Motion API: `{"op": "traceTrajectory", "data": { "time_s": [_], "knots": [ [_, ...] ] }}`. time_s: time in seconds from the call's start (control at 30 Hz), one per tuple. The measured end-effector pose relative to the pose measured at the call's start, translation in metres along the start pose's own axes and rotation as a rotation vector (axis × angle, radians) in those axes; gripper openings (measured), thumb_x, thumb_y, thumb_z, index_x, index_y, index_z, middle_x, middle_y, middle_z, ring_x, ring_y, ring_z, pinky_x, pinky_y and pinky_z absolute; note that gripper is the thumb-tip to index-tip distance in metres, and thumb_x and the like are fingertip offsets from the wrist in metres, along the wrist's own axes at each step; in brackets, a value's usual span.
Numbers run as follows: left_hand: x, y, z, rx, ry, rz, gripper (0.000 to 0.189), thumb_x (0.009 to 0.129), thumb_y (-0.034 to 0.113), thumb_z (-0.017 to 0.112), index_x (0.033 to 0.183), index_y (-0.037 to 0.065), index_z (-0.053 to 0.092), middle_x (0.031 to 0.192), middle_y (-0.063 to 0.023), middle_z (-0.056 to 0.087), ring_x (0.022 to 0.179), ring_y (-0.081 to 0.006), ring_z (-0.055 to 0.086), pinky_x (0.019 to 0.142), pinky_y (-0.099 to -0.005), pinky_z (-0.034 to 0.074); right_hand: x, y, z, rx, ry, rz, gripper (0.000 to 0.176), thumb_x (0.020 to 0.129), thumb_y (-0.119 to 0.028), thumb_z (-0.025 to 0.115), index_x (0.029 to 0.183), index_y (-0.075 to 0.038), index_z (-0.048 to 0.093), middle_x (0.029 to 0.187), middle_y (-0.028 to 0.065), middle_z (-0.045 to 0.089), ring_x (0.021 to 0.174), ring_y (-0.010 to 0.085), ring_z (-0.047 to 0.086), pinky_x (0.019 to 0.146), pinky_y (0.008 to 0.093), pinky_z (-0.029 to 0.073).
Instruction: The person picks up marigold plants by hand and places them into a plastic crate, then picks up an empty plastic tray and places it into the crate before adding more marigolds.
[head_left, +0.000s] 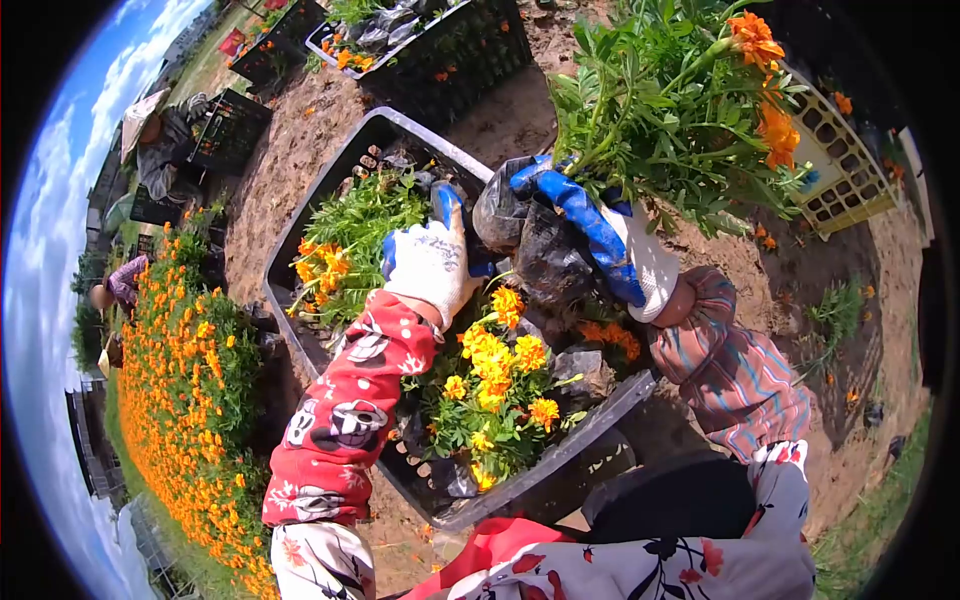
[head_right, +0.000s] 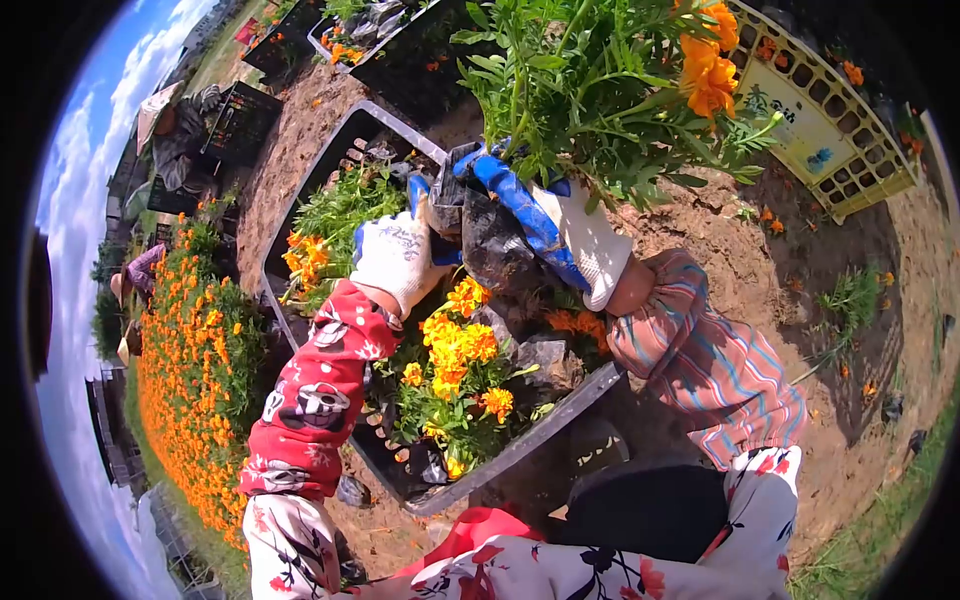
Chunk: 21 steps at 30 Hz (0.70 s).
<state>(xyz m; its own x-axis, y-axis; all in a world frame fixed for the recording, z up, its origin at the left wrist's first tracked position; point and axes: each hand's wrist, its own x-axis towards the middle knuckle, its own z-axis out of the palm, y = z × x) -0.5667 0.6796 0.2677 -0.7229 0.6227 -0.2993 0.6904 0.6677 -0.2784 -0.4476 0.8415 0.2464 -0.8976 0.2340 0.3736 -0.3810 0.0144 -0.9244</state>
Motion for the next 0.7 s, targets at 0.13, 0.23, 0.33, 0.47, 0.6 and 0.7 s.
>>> {"op": "traceTrajectory", "data": {
  "time_s": [0.13,0.23,0.33,0.47,0.6,0.7],
  "knots": [
    [0.012,-0.004,0.016,0.058,0.09,0.024,0.113,0.066,0.033,0.076,0.141,-0.007,0.001,0.096,-0.0169,0.064,0.087,-0.0279,0.063,0.074,-0.0428,0.047,0.001,-0.001,0.001,-0.05,-0.007,-0.01,0.034,0.098,-0.021,0.035,0.116,0.001,0.055,0.119,0.0106,0.055,0.112,0.0188,0.051,0.1,0.0334,0.036],
    [0.028,-0.016,0.025,-0.1,0.084,0.115,0.108,0.067,0.018,0.072,0.139,-0.008,-0.005,0.09,-0.0241,0.063,0.082,-0.0362,0.063,0.073,-0.0425,0.049,-0.002,-0.001,0.003,-0.103,-0.004,-0.005,0.034,0.098,-0.02,0.036,0.116,0.001,0.055,0.118,0.0105,0.056,0.112,0.0188,0.051,0.1,0.0333,0.036],
    [0.026,-0.038,0.003,-0.198,0.11,0.215,0.095,0.07,0.018,0.068,0.143,0.002,0.009,0.092,-0.0247,0.062,0.085,-0.039,0.061,0.075,-0.0432,0.049,-0.001,0.0,0.004,-0.157,-0.019,-0.028,0.031,0.097,-0.015,0.037,0.118,0.001,0.054,0.119,0.0097,0.055,0.112,0.0175,0.051,0.099,0.0321,0.036],
    [0.0,-0.076,-0.071,-0.495,0.242,0.299,0.068,0.072,0.018,0.074,0.131,0.006,0.042,0.107,-0.0143,0.064,0.097,-0.0205,0.062,0.087,-0.03,0.046,-0.008,0.008,0.005,-0.041,-0.087,-0.052,0.033,0.095,-0.003,0.038,0.127,0.004,0.044,0.126,0.0094,0.051,0.116,0.0139,0.049,0.1,0.0276,0.038],
    [-0.026,-0.132,-0.107,-1.094,0.279,0.389,0.072,0.07,-0.008,0.066,0.135,0.004,0.039,0.126,-0.004,0.052,0.111,-0.0068,0.046,0.097,-0.0232,0.036,-0.001,0.006,0.006,0.146,-0.05,0.049,0.032,0.097,-0.006,0.037,0.126,0.005,0.044,0.125,0.0104,0.051,0.116,0.015,0.049,0.099,0.0271,0.039],
    [-0.046,-0.149,-0.113,-0.976,0.525,0.473,0.071,0.072,-0.004,0.07,0.135,0.007,0.039,0.122,-0.0051,0.055,0.105,-0.0094,0.052,0.091,-0.0246,0.044,0.001,-0.007,0.014,0.238,0.003,0.033,0.03,0.097,-0.014,0.038,0.117,0.002,0.052,0.12,0.0094,0.054,0.115,0.0167,0.049,0.101,0.0296,0.036]
  ]
}}
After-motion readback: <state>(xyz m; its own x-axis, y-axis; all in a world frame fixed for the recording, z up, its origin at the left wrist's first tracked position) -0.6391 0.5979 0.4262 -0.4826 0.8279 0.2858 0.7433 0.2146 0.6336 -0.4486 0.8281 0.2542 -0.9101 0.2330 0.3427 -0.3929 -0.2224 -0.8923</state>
